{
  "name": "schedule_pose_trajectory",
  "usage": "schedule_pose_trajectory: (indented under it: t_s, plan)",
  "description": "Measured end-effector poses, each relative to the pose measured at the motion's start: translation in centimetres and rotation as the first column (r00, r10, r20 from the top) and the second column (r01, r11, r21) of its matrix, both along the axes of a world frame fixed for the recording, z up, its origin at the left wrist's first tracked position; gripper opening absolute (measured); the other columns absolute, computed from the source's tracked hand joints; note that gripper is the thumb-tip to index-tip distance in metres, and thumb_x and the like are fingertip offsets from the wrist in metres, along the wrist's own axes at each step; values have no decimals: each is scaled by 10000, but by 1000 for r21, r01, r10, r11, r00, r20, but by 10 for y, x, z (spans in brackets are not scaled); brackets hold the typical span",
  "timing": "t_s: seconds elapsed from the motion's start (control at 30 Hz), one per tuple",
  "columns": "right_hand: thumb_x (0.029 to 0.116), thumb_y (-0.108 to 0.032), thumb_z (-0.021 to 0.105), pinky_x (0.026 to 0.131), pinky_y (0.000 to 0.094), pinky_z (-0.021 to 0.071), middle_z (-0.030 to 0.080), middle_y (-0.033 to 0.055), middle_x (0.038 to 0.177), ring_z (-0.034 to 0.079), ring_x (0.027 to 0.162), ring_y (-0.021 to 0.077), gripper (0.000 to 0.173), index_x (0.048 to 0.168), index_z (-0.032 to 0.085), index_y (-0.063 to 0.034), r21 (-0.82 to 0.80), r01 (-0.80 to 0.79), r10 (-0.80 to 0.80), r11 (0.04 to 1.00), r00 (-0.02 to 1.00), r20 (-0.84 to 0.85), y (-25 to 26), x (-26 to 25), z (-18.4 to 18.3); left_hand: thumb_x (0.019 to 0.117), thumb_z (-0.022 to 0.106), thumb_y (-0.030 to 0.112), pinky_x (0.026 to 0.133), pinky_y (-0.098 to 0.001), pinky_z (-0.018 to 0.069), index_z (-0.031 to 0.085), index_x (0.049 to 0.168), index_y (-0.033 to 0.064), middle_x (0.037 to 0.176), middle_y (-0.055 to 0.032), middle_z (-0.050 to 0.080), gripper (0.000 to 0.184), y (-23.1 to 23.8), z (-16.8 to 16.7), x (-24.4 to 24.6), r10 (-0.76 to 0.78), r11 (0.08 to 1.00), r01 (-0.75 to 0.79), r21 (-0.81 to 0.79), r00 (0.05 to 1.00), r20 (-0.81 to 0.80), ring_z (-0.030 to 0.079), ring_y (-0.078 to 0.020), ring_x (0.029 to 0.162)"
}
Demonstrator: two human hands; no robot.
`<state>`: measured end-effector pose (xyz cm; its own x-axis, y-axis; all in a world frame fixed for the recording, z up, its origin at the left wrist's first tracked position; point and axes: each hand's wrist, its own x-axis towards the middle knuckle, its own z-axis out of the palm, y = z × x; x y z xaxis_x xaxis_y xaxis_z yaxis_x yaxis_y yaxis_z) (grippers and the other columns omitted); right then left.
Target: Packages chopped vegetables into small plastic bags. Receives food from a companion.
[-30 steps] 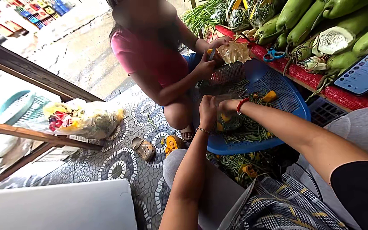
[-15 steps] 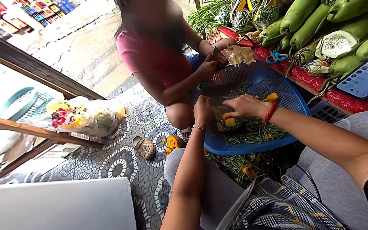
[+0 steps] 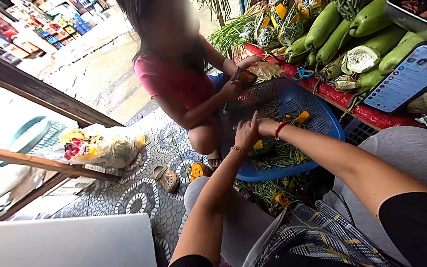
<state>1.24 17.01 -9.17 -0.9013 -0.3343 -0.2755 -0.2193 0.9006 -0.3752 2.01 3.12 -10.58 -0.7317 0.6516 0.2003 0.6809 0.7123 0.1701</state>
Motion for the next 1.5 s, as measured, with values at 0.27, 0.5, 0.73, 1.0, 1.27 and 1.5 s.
schedule_pose_trajectory:
  t_s: [0.27, 0.5, 0.73, 1.0, 1.27, 1.5]
  plan:
    - [917, -111, 736, 919, 661, 501, 679, 252, 1194, 643, 1149, 441, 283, 1145, 686, 49, 151, -51, 35, 987, 994, 106, -2, 12, 28, 957, 742, 314, 888, -644, 533, 320, 1571, 11, 1152, -270, 693, 804, 5, 16, -17, 241, 909, -95, -405, 914, 326, 683, -469, 1064]
    - [1028, 3, 493, 1018, 592, 488, 585, 290, 1371, 574, 1288, 435, 285, 1247, 623, 131, 217, 133, -176, 967, 966, 191, -32, 39, 17, 1048, 473, 97, 885, -625, 542, 666, 1223, -3, 1234, -246, 681, 279, 15, 9, 11, 396, 784, -138, -605, 862, 317, 664, -436, 1156]
    - [1046, 42, 387, 1073, 520, 447, 528, 323, 1395, 555, 1294, 421, 362, 1370, 464, 185, 314, 213, -264, 925, 956, 129, -49, 49, -12, 1064, 463, 125, 923, -596, 539, 577, 1369, 34, 1268, -231, 674, 339, 12, -14, 23, 464, 800, -240, -549, 829, 313, 661, -409, 1185]
    - [1042, -19, 445, 995, 552, 495, 567, 297, 1362, 571, 1282, 415, 328, 1301, 561, 146, 252, 292, -361, 922, 884, 297, -54, 56, 18, 1074, 456, 173, 949, -543, 546, 474, 1425, -23, 1334, -238, 632, 402, 26, 0, 32, 596, 733, -336, -592, 736, 321, 642, -388, 1228]
    - [1093, -128, 444, 1148, 617, 339, 510, 305, 1472, 458, 1418, 427, 383, 1343, 565, 136, 139, 109, -158, 984, 896, 415, -25, 31, 31, 1045, 564, 190, 1008, -671, 463, 651, 1274, -45, 1357, -279, 612, 339, 35, 41, 17, 522, 760, -141, -634, 714, 466, 573, -453, 1292]
    - [1017, -101, 582, 952, 511, 483, 652, 243, 1155, 628, 1110, 329, 235, 1083, 666, 108, 196, -14, -89, 981, 859, 505, -10, 28, 41, 1071, 530, 198, 904, -544, 506, 655, 1159, -86, 1148, -245, 658, 322, 34, 51, 11, 522, 760, -19, -650, 615, 592, 646, -346, 1050]
